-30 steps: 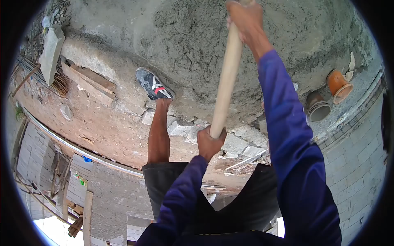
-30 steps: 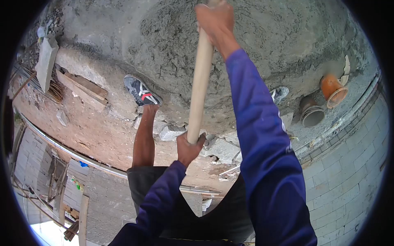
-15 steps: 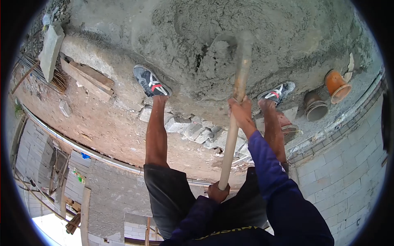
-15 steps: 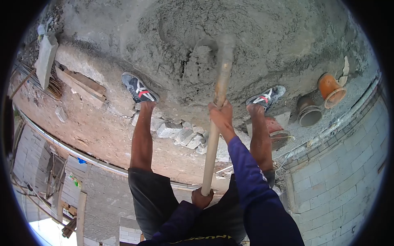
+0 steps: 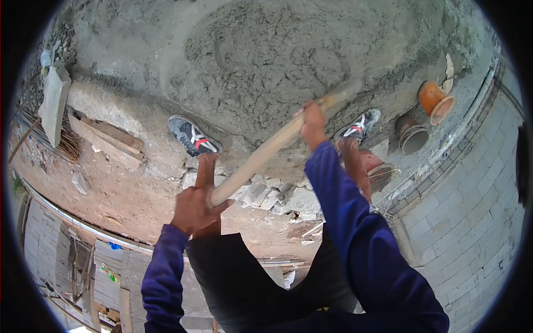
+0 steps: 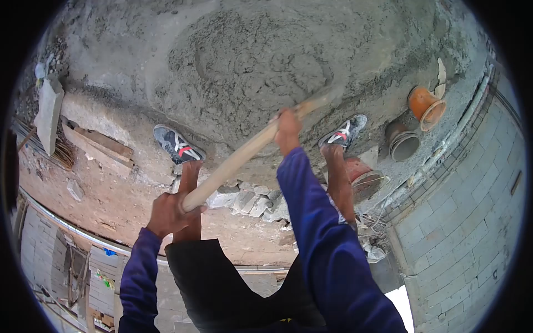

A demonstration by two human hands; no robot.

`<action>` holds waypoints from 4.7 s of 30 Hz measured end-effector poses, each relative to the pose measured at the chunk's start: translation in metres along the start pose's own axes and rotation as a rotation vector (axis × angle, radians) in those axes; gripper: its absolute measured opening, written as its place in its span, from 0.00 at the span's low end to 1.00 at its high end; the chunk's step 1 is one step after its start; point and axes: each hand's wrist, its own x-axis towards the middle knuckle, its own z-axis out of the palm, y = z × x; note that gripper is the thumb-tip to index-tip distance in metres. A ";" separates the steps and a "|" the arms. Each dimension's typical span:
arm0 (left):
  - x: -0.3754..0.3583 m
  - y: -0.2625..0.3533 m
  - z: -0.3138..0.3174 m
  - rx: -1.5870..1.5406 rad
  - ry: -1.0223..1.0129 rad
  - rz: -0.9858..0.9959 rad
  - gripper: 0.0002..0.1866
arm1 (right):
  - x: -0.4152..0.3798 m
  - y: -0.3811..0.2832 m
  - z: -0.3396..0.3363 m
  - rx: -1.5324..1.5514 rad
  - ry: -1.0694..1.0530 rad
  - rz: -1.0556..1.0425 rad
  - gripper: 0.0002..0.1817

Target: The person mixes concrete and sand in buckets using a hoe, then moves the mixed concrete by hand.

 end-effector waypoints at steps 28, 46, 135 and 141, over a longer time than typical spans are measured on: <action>0.192 0.364 0.163 -0.126 0.505 0.125 0.15 | 0.099 -0.431 -0.046 0.102 -0.461 -0.293 0.17; 0.097 0.309 0.180 0.053 0.394 -0.067 0.11 | 0.031 -0.242 -0.079 -0.091 -0.115 0.036 0.17; -0.107 0.227 0.244 -0.468 0.035 -0.429 0.12 | -0.129 -0.136 -0.086 -0.387 -0.120 0.021 0.17; 0.084 0.276 0.181 -0.382 0.342 0.107 0.11 | -0.005 -0.323 -0.042 -0.381 -0.016 -0.369 0.09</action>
